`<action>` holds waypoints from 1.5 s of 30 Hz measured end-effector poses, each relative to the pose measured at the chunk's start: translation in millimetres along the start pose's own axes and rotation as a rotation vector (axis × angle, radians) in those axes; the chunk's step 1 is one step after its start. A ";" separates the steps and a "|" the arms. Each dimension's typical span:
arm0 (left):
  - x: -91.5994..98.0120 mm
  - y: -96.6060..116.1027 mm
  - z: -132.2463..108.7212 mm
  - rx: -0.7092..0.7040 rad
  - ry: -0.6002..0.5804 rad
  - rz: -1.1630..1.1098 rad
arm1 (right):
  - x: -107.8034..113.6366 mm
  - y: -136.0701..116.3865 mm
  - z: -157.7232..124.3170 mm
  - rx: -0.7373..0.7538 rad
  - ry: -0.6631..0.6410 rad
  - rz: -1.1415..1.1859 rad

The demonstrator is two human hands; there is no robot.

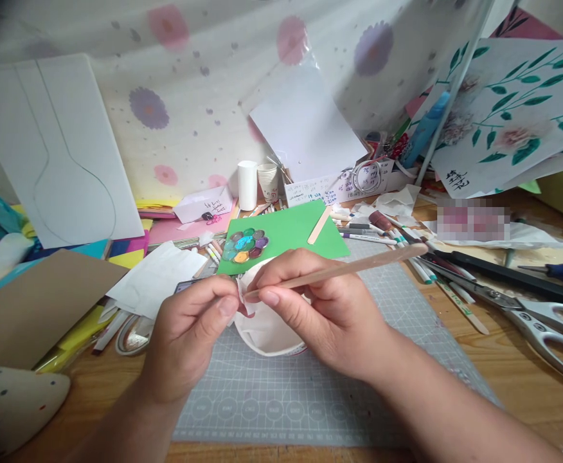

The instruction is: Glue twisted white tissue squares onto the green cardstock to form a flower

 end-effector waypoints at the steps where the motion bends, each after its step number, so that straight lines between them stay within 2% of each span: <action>1: 0.0 -1.4 0.2 0.014 0.005 0.006 | -0.5 -1.1 0.1 0.013 -0.007 -0.017; 7: 2.1 -8.3 -0.4 0.080 0.039 0.018 | -0.6 -3.5 1.3 0.048 -0.030 -0.069; 15: 7.0 -11.4 1.6 0.093 0.084 0.079 | 15.6 5.7 -0.2 -0.061 0.091 -0.064; 28: 11.7 -12.4 1.0 0.092 0.096 0.101 | 26.9 15.9 -2.6 -0.104 0.145 -0.021; 38: 14.0 -9.1 5.5 0.049 0.120 0.166 | 56.5 27.4 -0.7 -0.164 0.255 0.020; 41: 8.3 -2.8 5.8 -0.060 0.086 0.296 | 58.3 31.5 1.2 -0.212 0.174 -0.024; 45: 0.7 -2.4 7.5 -0.128 0.039 0.441 | 47.5 35.2 0.7 -0.244 -0.061 -0.177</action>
Point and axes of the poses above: each hand's wrist, its own z-axis towards the middle knuckle, its own x-axis out of the back of the hand, y = z × x, the point moved 8 cm from there along z, towards the middle knuckle, and after that the axes turned 5 degrees about x, right-handed, at the moved point
